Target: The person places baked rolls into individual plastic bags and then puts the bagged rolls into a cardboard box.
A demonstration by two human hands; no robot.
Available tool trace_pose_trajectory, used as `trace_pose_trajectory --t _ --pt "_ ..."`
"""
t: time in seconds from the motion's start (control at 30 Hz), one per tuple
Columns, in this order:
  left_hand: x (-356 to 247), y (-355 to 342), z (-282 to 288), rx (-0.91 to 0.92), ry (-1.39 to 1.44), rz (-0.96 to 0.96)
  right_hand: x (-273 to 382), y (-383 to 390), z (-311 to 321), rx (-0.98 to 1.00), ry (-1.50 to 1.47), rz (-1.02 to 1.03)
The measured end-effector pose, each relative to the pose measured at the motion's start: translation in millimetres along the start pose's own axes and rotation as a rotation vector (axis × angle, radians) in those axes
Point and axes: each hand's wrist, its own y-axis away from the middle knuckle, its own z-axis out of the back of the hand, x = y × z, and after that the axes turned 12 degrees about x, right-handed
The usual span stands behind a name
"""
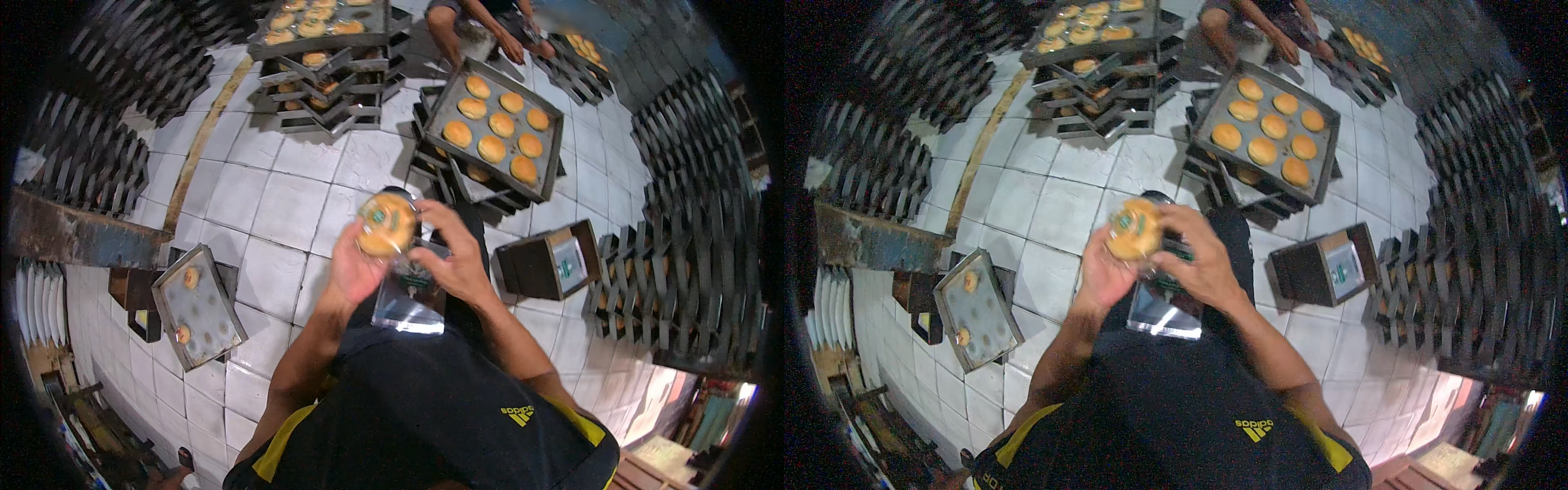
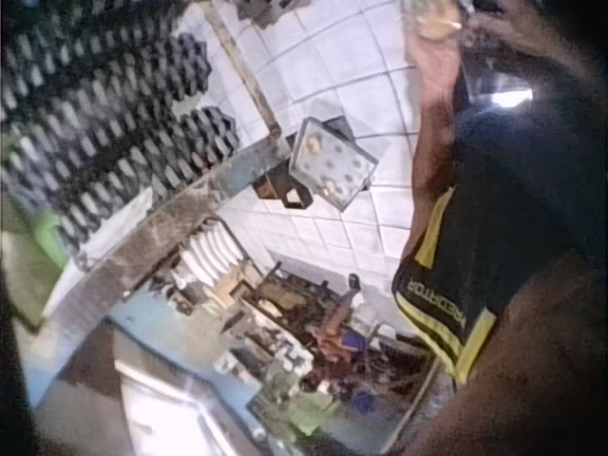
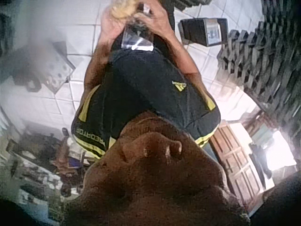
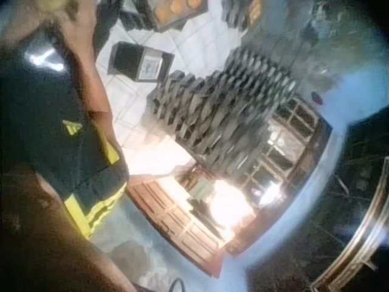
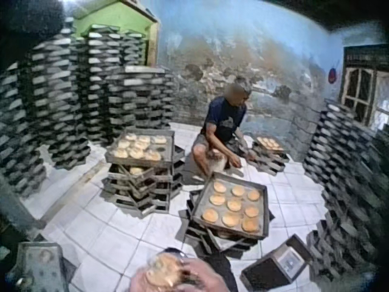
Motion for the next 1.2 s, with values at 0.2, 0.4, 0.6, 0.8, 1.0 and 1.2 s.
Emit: trace_pose_trajectory --t 0.2,0.4,0.6,0.8,1.0,1.2 --pt "-1.2 20.2 -31.3 0.215 -0.788 -0.124 -38.7 41.7 -5.3 0.458 -0.951 -0.548" --pt "-12.6 9.8 13.6 -0.172 -0.738 -0.263 -11.2 -17.5 4.1 0.013 -1.364 -0.359" --pt "20.4 16.8 24.8 -0.089 -1.712 -0.214 21.1 -13.1 2.7 0.194 -0.969 -0.212" --pt "24.8 17.7 12.5 -0.043 -2.032 0.032 -52.3 26.6 34.8 0.471 -0.647 -0.426" --pt "22.0 -6.1 11.7 0.030 -2.093 0.100 -227.4 -29.4 139.5 -0.117 -0.467 -0.704" --pt "17.9 -16.3 23.1 -0.064 -2.072 0.164 -419.4 -121.1 203.7 -0.206 -0.259 -0.728"
